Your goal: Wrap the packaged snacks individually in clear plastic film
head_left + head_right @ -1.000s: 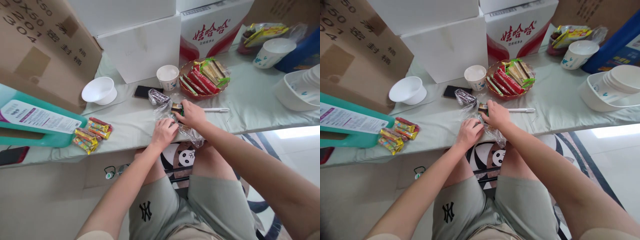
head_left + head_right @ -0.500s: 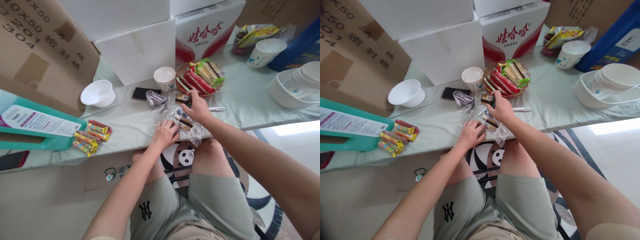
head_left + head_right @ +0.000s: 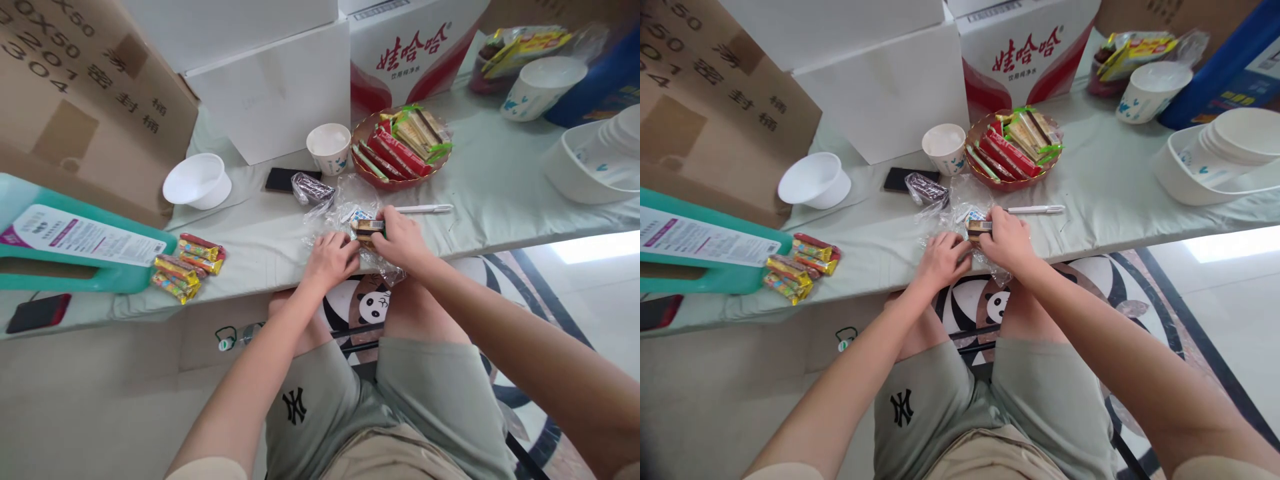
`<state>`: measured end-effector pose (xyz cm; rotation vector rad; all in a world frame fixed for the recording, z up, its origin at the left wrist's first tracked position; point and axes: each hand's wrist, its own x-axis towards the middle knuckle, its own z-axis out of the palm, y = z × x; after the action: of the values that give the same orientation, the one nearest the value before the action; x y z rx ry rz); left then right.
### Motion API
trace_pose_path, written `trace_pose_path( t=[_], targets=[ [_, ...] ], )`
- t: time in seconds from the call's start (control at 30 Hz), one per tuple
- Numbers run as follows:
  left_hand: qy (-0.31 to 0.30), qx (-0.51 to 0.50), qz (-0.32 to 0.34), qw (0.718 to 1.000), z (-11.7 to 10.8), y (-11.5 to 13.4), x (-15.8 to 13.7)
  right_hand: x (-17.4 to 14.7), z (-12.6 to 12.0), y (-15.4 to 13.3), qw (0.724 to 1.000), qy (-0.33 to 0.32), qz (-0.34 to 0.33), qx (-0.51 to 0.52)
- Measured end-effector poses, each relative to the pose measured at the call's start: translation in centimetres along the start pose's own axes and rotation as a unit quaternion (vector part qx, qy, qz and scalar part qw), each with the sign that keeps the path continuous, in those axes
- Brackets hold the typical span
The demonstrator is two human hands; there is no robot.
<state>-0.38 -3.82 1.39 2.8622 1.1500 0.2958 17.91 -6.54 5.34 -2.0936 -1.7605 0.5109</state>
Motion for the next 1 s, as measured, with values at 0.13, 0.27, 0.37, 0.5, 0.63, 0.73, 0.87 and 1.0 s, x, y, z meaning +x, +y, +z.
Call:
trace_pose_path(
  t=[0.13, 0.27, 0.37, 0.5, 0.63, 0.73, 0.87, 1.0],
  targets=[
    [0.0, 0.011, 0.003, 1.0, 0.0, 0.0, 0.0, -0.5, -0.8, -0.4, 0.997, -0.055, 0.02, -0.041],
    [0.016, 0.022, 0.004, 1.0, 0.1, 0.1, 0.0, -0.2, -1.8, -0.6, 0.99, -0.125, 0.002, -0.058],
    [0.016, 0.021, 0.004, 1.0, 0.1, 0.0, 0.0, 0.0, -1.6, -0.3, 0.991, -0.117, -0.01, -0.059],
    [0.015, 0.011, 0.003, 1.0, 0.2, -0.1, 0.0, -0.1, -1.0, 1.0, 0.996, -0.08, -0.044, -0.019],
    [0.008, 0.0, -0.008, 1.0, 0.1, 0.0, 0.1, 0.1, -1.7, 2.8, 0.996, -0.042, -0.081, -0.013],
    [0.008, -0.01, -0.014, 1.0, 0.2, 0.1, 0.0, 0.4, -3.5, 3.8, 0.995, 0.005, -0.101, -0.019],
    [0.036, -0.029, -0.013, 0.999, 0.5, 0.0, -0.1, 0.8, -5.9, 3.0, 0.996, 0.048, -0.065, 0.03],
    [0.036, -0.04, -0.004, 0.999, 0.6, -0.2, -0.1, 2.0, -5.4, -0.2, 0.992, -0.078, -0.061, 0.076]
  ],
)
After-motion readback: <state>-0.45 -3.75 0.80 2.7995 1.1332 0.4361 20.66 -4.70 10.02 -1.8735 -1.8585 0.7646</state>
